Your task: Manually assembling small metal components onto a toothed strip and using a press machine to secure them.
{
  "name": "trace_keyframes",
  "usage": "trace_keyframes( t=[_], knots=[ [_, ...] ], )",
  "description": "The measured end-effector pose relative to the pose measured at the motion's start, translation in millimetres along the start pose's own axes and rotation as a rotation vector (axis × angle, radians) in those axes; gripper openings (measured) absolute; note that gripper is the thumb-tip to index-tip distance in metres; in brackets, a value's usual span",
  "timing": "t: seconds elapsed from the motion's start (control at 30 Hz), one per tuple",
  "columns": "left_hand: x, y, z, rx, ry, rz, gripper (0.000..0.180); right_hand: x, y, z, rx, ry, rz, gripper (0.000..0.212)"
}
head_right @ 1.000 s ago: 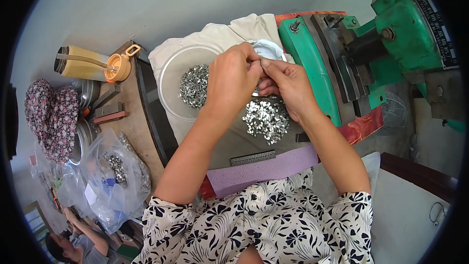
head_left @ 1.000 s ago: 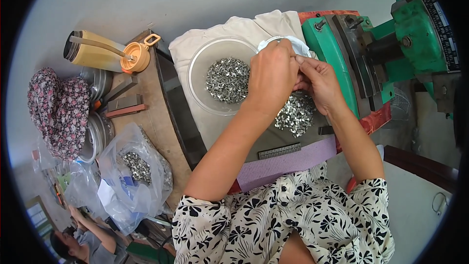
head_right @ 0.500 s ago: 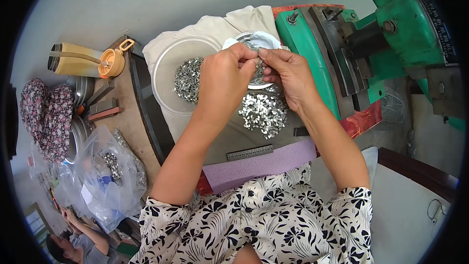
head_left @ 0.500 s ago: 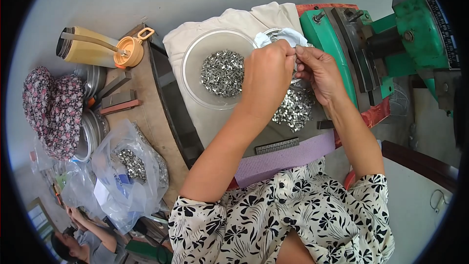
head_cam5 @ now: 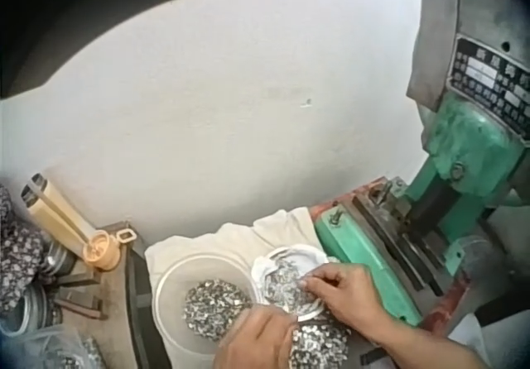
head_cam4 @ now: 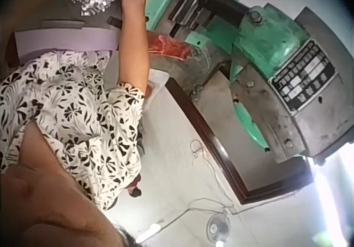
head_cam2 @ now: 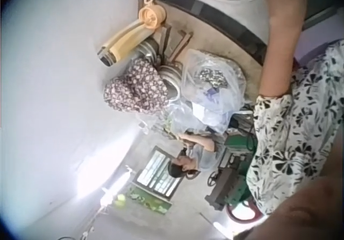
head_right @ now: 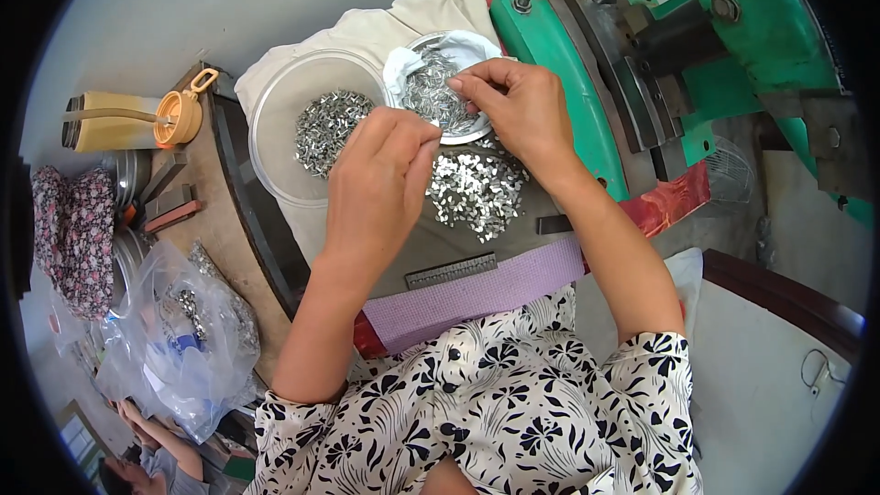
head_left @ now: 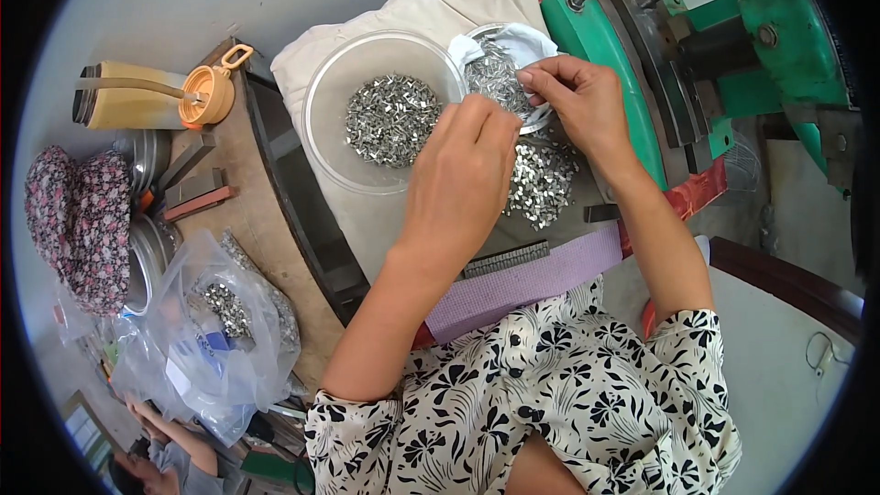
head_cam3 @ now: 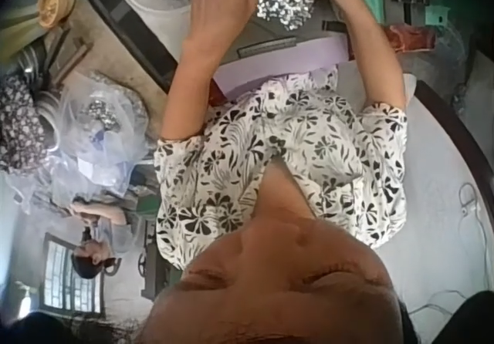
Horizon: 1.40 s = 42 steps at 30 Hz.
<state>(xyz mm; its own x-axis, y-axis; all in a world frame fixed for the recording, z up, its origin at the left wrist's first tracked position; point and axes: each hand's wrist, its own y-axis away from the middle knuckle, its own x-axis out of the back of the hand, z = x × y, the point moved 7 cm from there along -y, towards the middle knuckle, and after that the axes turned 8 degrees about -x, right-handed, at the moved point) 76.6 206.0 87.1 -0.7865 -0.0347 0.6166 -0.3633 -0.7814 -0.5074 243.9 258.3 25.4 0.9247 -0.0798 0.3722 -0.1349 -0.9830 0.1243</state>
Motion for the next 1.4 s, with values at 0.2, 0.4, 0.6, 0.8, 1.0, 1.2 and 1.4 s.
trace_keyframes(
  t=[0.2,0.4,0.6,0.8,1.0,1.2,1.4],
  knots=[
    [10,44,8,0.132,0.396,-0.129,0.012,-5,56,-11,-0.092,0.015,-0.164,0.017],
    [15,115,0,0.311,0.301,-0.261,0.02,-29,114,-18,0.362,0.287,-0.286,0.012],
    [3,135,4,0.24,0.061,-0.338,0.035,-42,120,-2,0.554,0.505,-0.299,0.019],
    [6,141,1,0.229,0.015,-0.39,0.031,-31,115,-9,0.499,0.436,-0.255,0.017],
    [10,143,9,0.144,-0.011,-0.361,0.035,-34,125,1,0.553,0.548,-0.194,0.015],
    [-12,133,36,-0.083,-0.086,-0.433,0.034,-26,115,-9,0.456,0.462,-0.197,0.014],
    [-23,126,41,-0.177,-0.187,-0.499,0.038,-22,120,-7,0.446,0.454,-0.159,0.015]
  ],
)
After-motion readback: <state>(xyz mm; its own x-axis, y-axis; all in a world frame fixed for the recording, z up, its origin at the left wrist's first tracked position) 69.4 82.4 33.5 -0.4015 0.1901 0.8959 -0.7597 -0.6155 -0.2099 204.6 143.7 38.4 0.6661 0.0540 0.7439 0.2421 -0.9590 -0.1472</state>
